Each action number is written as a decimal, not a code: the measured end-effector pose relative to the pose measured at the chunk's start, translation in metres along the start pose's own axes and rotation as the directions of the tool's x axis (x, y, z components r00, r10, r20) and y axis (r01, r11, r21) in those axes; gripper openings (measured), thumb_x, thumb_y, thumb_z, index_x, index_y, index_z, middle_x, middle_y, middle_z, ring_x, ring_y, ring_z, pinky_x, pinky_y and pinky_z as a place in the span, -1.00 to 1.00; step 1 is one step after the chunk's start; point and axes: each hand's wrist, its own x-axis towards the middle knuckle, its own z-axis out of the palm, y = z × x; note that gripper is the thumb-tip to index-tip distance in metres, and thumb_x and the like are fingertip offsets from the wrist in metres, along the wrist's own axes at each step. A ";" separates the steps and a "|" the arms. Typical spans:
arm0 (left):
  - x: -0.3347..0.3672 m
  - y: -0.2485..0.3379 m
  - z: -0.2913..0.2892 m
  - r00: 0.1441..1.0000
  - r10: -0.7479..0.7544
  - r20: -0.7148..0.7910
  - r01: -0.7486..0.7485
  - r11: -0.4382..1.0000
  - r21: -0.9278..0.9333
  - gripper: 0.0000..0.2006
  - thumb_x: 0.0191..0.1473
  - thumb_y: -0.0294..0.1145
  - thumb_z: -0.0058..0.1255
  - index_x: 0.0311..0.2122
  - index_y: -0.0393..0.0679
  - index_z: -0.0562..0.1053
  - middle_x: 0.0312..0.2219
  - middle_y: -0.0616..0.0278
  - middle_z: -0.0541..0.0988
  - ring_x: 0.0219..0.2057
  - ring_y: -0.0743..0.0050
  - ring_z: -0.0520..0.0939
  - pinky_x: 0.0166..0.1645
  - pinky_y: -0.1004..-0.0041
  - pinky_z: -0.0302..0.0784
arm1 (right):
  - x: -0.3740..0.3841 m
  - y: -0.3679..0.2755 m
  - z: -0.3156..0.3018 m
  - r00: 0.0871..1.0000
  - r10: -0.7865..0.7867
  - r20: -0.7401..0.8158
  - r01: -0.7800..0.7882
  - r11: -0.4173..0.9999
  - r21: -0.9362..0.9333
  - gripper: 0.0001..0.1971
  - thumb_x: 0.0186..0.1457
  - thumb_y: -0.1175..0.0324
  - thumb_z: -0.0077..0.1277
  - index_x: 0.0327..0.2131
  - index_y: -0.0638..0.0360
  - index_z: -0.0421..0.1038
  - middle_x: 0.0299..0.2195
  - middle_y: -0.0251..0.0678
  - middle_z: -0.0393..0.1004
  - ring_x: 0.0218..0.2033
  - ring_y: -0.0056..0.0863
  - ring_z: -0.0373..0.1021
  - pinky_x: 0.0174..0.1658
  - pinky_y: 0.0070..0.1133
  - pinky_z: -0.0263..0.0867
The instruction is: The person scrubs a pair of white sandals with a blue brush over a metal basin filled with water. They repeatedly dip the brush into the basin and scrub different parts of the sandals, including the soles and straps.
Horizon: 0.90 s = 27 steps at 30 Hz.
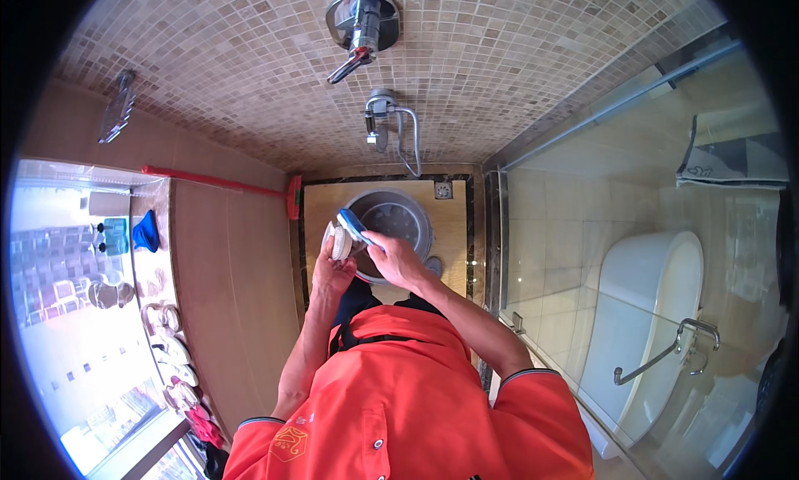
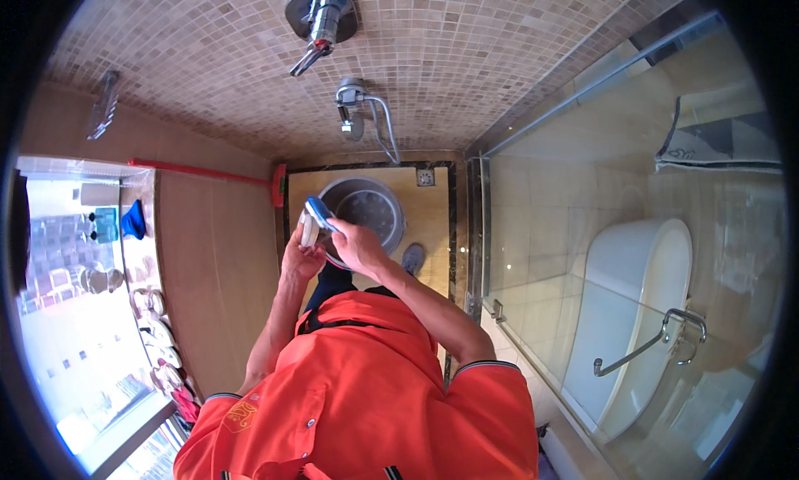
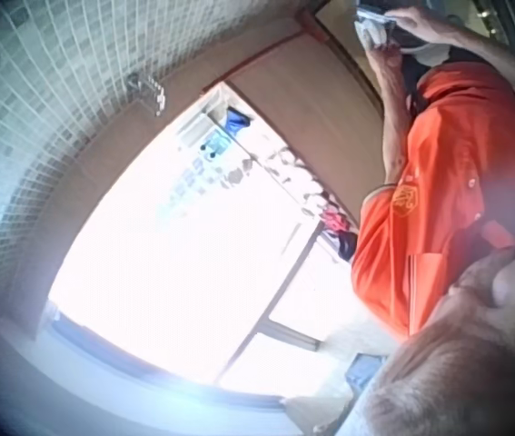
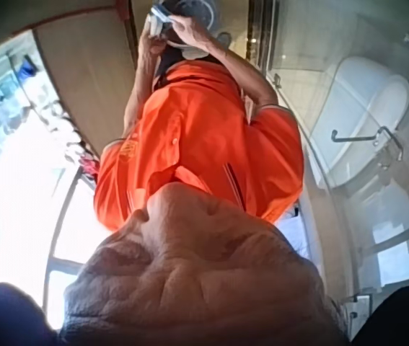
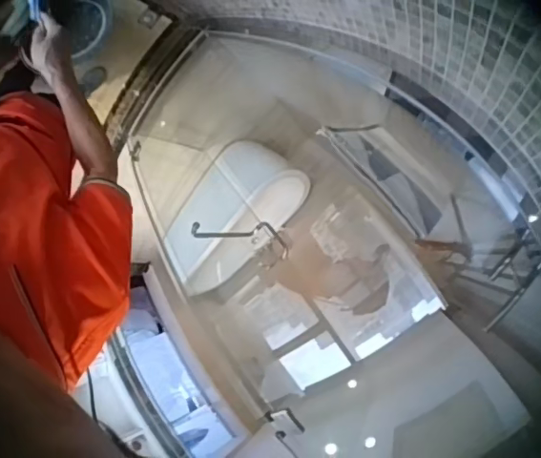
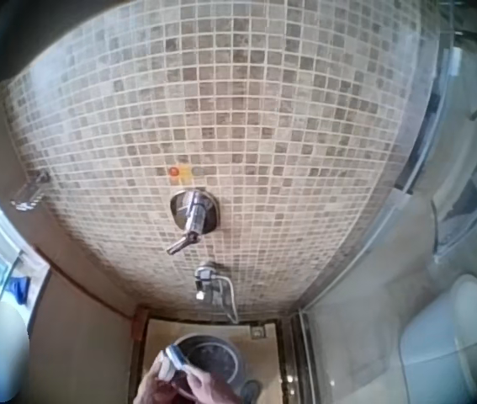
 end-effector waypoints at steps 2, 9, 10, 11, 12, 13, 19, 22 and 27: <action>0.001 0.002 -0.006 0.999 0.009 0.045 -0.008 1.000 -0.026 -0.76 0.24 -0.16 0.07 -0.19 -0.10 0.60 -0.38 0.33 0.70 -0.47 0.46 0.62 -0.40 0.48 0.57 | -0.026 -0.025 -0.018 0.990 0.103 0.094 -0.104 0.994 0.014 -0.60 0.28 0.36 -0.02 0.17 0.13 0.42 -0.38 0.12 0.58 -0.38 -0.06 0.59 -0.31 -0.32 0.44; 0.022 -0.015 -0.007 0.996 0.013 0.089 -0.006 0.997 -0.080 -0.72 0.37 -0.13 -0.11 -0.13 -0.07 0.55 -0.31 0.25 0.67 -0.35 0.32 0.67 -0.26 0.35 0.70 | -0.022 -0.027 0.009 0.989 -0.094 -0.113 0.082 0.991 -0.109 -0.58 0.29 0.38 -0.02 0.21 0.02 0.36 -0.34 0.04 0.57 -0.37 0.01 0.54 -0.37 -0.22 0.46; 0.025 -0.014 -0.003 0.998 0.005 0.063 0.001 0.994 -0.105 -0.72 0.38 -0.13 -0.12 -0.13 -0.06 0.55 -0.31 0.25 0.67 -0.37 0.33 0.67 -0.29 0.37 0.70 | -0.013 -0.026 0.008 0.996 -0.051 -0.079 0.035 0.982 -0.184 -0.57 0.28 0.39 -0.01 0.22 0.01 0.35 -0.36 0.03 0.56 -0.39 0.02 0.54 -0.37 -0.20 0.46; 0.027 -0.013 0.003 0.999 -0.004 0.038 0.009 0.992 -0.129 -0.71 0.38 -0.12 -0.14 -0.13 -0.06 0.55 -0.31 0.25 0.67 -0.38 0.34 0.67 -0.32 0.39 0.71 | -0.008 -0.025 0.007 0.999 -0.004 -0.050 -0.009 0.966 -0.260 -0.56 0.28 0.40 -0.01 0.22 0.00 0.35 -0.39 0.01 0.55 -0.41 0.02 0.53 -0.37 -0.19 0.46; 0.024 -0.011 0.009 1.000 -0.002 0.028 0.006 0.989 -0.147 -0.69 0.39 -0.11 -0.15 -0.16 -0.09 0.55 -0.32 0.26 0.67 -0.39 0.39 0.68 -0.39 0.43 0.71 | -0.008 -0.027 0.006 0.996 -0.052 -0.078 0.030 0.966 -0.258 -0.55 0.26 0.41 0.01 0.23 -0.01 0.35 -0.45 -0.03 0.49 -0.47 0.03 0.49 -0.42 -0.17 0.44; 0.025 -0.010 0.010 0.998 -0.009 0.056 0.017 0.989 -0.148 -0.69 0.39 -0.12 -0.16 -0.16 -0.09 0.55 -0.32 0.26 0.68 -0.37 0.40 0.69 -0.37 0.43 0.71 | -0.014 -0.028 0.003 0.995 -0.079 -0.055 0.062 0.963 -0.263 -0.55 0.26 0.41 0.01 0.23 0.00 0.35 -0.45 -0.04 0.48 -0.48 0.03 0.49 -0.43 -0.18 0.44; 0.018 -0.011 0.027 0.996 0.075 0.044 -0.074 0.997 -0.028 -0.69 0.38 -0.15 -0.18 -0.19 -0.08 0.57 -0.32 0.27 0.69 -0.31 0.44 0.72 -0.23 0.45 0.68 | -0.066 -0.028 -0.005 0.981 -0.190 0.040 0.194 0.941 -0.279 -0.51 0.25 0.41 0.03 0.25 0.03 0.32 -0.45 -0.07 0.44 -0.54 -0.03 0.47 -0.50 -0.22 0.44; 0.010 -0.011 0.020 0.999 -0.017 0.046 0.017 1.000 0.003 -0.67 0.35 -0.13 -0.17 -0.31 -0.06 0.56 -0.47 0.30 0.64 -0.50 0.47 0.61 -0.39 0.47 0.56 | -0.039 -0.036 0.005 0.978 -0.205 -0.026 0.188 0.936 -0.298 -0.49 0.23 0.43 0.05 0.26 -0.02 0.31 -0.46 -0.11 0.43 -0.55 -0.03 0.46 -0.51 -0.23 0.43; -0.001 -0.003 0.035 0.999 -0.014 0.028 0.015 0.999 -0.032 -0.66 0.33 -0.14 -0.18 -0.38 -0.06 0.55 -0.57 0.38 0.59 -0.59 0.53 0.53 -0.52 0.53 0.43 | -0.024 -0.035 0.011 0.973 -0.228 -0.020 0.212 0.929 -0.303 -0.48 0.23 0.43 0.06 0.26 -0.04 0.32 -0.46 -0.12 0.43 -0.55 -0.04 0.47 -0.51 -0.23 0.44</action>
